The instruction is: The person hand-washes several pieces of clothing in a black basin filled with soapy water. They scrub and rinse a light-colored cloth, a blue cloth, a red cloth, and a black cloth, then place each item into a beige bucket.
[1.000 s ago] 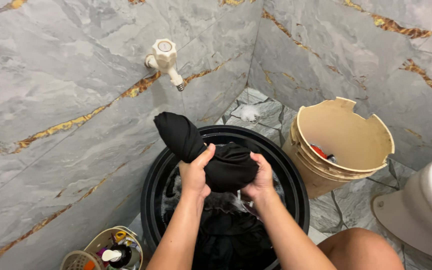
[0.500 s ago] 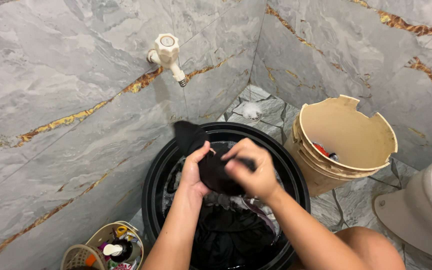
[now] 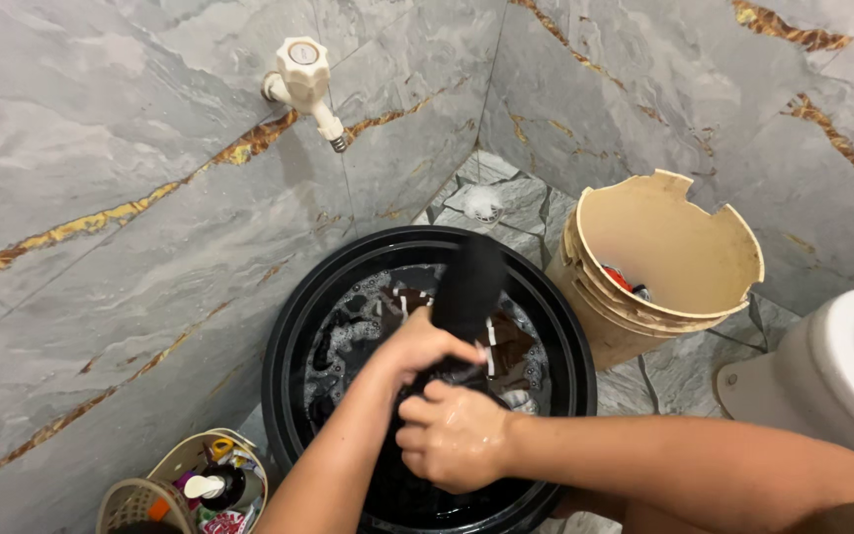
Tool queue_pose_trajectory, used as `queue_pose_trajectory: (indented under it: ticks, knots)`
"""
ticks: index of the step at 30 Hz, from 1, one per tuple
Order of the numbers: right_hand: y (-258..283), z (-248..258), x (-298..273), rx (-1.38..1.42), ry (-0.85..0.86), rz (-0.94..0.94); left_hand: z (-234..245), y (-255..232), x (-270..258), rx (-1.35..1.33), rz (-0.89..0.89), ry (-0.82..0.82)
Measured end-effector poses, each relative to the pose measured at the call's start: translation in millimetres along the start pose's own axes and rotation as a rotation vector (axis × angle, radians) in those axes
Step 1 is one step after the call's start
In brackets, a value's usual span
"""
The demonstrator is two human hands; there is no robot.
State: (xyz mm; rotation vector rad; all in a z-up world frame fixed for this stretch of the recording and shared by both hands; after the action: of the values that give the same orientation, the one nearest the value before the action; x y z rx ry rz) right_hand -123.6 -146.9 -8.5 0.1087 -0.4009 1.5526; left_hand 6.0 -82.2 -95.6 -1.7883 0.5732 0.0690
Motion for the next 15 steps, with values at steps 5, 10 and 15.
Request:
queue_pose_trajectory:
  ticks: [5, 10, 15]
  knots:
    - [11, -67, -13, -0.191, 0.128, 0.088, -18, -20, -14, 0.557, -0.084, -0.208]
    - [5, -138, -9, -0.169, 0.514, 0.136, -14, -8, -10, 0.567, -0.230, -0.274]
    - [-3, -125, 1, -0.086, 0.438, 0.085, -4, 6, -2, 0.739, -0.177, -0.382]
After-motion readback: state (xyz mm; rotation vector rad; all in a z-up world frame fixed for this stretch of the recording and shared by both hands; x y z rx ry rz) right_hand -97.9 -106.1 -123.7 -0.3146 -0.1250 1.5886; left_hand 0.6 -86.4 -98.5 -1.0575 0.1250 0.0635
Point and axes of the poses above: each hand's wrist, its own x-axis towards the middle knuckle, its own z-axis out of the back of the hand, y = z × x, the point moved 6 cm from there along x, towards the middle knuckle, and after that the axes turned 11 degrees about -x, right-handed, at the moved point
